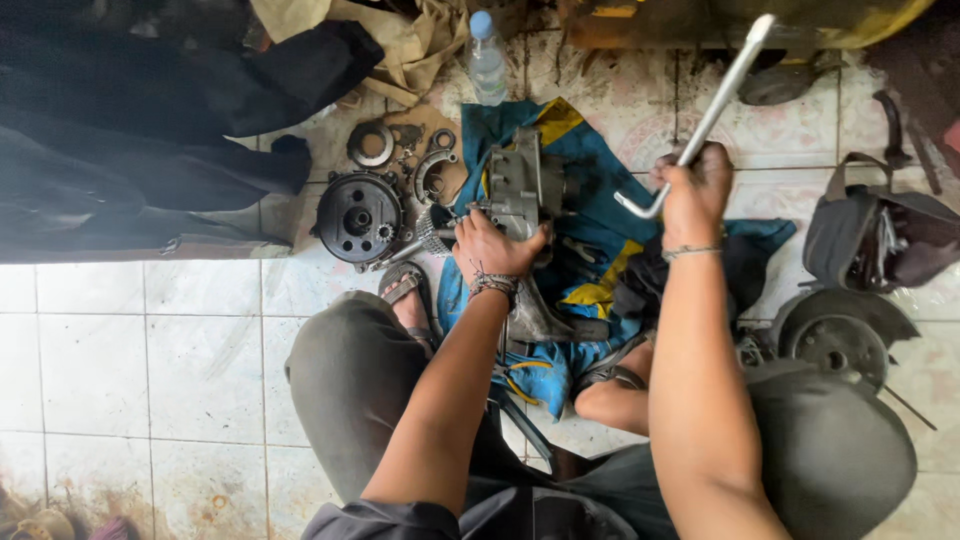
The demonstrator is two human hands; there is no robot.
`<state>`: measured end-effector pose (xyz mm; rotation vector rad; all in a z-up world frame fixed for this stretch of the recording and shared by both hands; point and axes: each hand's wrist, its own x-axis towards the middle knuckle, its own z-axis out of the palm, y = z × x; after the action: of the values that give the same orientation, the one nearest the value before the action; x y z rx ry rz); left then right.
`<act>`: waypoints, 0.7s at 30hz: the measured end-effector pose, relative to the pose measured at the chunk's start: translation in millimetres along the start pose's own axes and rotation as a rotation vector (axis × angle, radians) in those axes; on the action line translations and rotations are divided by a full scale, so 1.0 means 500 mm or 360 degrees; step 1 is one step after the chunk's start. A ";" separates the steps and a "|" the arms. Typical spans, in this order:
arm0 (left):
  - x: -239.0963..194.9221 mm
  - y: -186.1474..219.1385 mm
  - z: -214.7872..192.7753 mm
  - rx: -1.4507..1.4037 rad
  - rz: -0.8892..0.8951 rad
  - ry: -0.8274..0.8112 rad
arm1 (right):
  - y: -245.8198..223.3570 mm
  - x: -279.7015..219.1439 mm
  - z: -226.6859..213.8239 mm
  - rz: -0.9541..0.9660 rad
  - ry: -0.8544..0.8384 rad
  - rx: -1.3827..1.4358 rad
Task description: The person is working on a disassembled engine block placed on a cloth on the floor. They use a wrench to tighten bolts on the engine casing and occasionally adjust the position of the engine and internal components.
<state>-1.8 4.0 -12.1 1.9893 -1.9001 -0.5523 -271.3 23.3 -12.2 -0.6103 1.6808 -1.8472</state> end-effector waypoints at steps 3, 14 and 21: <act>-0.001 0.000 -0.021 -0.0012 0.0015 -0.0010 | 0.053 -0.038 -0.009 -0.0462 0.0241 -0.0383; -0.002 0.021 -0.041 -0.0009 -0.0026 0.0037 | 0.224 -0.200 0.053 0.0048 0.0371 -0.0061; -0.004 0.027 -0.055 -0.0062 -0.0025 -0.0022 | 0.168 -0.209 0.084 0.0059 0.0239 0.0386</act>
<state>-0.2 4.4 18.5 1.9823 -1.8689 -0.6044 -157.6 58.0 -86.8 -0.3452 1.5152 -2.0729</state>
